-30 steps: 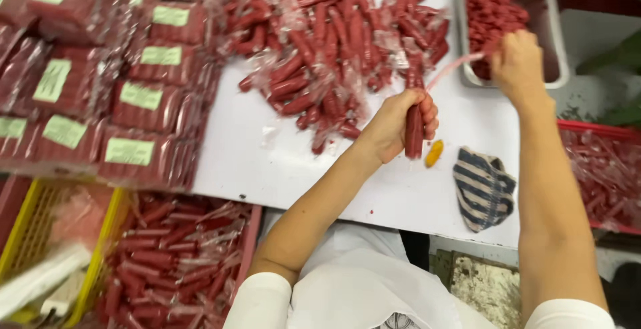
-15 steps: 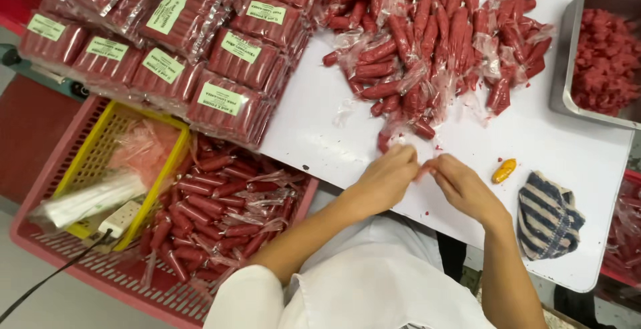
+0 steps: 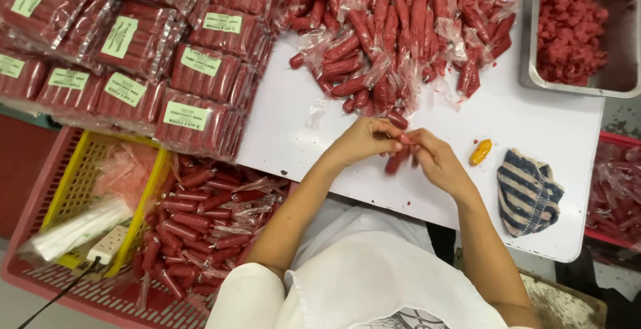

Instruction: The person fills sausage casings with ground meat from a metal tray, ties off the ends, and places the finished sausages on a white table. The person works continuously, handling the meat and casings by hand.

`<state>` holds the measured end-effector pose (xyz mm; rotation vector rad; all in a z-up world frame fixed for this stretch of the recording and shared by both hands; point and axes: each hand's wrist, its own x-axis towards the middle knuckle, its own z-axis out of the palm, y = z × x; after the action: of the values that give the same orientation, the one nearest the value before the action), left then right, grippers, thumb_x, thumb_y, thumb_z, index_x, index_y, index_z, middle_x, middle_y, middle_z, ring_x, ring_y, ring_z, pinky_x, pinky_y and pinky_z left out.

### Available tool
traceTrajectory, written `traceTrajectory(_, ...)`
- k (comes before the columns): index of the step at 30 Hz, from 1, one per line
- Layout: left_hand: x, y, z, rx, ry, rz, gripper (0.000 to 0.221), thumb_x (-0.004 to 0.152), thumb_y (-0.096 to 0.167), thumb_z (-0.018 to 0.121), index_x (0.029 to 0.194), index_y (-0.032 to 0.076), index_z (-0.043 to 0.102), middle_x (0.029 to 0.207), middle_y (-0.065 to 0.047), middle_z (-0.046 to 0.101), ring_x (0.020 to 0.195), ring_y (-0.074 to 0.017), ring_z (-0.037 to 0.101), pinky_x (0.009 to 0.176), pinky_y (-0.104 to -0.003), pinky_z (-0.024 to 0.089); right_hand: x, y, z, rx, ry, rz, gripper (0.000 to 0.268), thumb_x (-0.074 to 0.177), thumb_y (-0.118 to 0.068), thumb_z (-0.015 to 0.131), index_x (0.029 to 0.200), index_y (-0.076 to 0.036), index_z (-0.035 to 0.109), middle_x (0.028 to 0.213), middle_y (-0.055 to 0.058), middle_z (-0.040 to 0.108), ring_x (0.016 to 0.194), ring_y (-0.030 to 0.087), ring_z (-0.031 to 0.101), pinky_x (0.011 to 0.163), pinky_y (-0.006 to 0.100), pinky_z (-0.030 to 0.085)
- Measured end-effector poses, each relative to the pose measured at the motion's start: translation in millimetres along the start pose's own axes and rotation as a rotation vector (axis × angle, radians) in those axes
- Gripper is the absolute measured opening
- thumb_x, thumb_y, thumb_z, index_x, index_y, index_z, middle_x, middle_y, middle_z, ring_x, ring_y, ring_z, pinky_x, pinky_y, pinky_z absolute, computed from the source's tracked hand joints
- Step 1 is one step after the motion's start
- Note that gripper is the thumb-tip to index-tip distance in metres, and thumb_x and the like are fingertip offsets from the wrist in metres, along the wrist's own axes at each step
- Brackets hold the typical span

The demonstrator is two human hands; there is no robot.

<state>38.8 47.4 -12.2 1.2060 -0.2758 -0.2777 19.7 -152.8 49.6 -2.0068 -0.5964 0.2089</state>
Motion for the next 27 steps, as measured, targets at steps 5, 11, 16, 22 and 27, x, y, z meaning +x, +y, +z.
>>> traceTrajectory(5,17,-16,9,0.425,0.185,0.122,0.023,0.082,0.015,0.082,0.100,0.001,0.077,0.089,-0.011,0.069,0.069,-0.0228,0.072,0.057,-0.029,0.057,7,68,3,0.181,0.044,0.238,0.024,0.101,-0.007,0.044,0.106,0.001,0.066,0.083,0.023,0.066,0.067,0.035,0.070,0.067,0.047,0.057)
traceTrajectory(11,22,-35,9,0.856,0.181,0.361,0.015,0.083,0.021,0.076,0.096,0.014,0.077,0.088,0.000,0.066,0.077,-0.0224,0.071,0.067,-0.031,0.057,12,31,5,0.042,0.157,0.115,0.016,0.103,-0.004,0.051,0.107,0.000,0.066,0.114,0.018,0.069,0.090,0.028,0.066,0.077,0.041,0.055)
traceTrajectory(16,16,-15,8,0.729,0.179,0.379,0.012,0.078,0.016,0.074,0.089,0.015,0.068,0.079,0.001,0.061,0.072,-0.0198,0.068,0.064,-0.030,0.054,13,42,2,0.293,0.130,0.123,0.030,0.101,0.005,0.057,0.130,0.001,0.057,0.115,0.018,0.069,0.096,0.025,0.069,0.083,0.039,0.058)
traceTrajectory(22,11,-8,24,0.686,0.288,0.462,0.011,0.078,0.008,0.070,0.081,0.016,0.063,0.073,-0.002,0.061,0.069,-0.0223,0.067,0.064,-0.030,0.054,20,30,-6,0.319,0.025,0.077,0.015,0.097,0.004,0.064,0.112,0.003,0.063,0.103,0.012,0.063,0.096,0.023,0.067,0.075,0.043,0.063)
traceTrajectory(27,8,-21,41,0.744,0.449,0.533,0.011,0.086,0.004,0.067,0.087,0.013,0.060,0.075,-0.006,0.062,0.072,-0.0263,0.068,0.065,-0.034,0.054,15,37,-6,0.155,0.098,0.141,0.012,0.100,-0.002,0.068,0.111,-0.002,0.072,0.095,0.011,0.071,0.091,0.019,0.069,0.078,0.037,0.061)
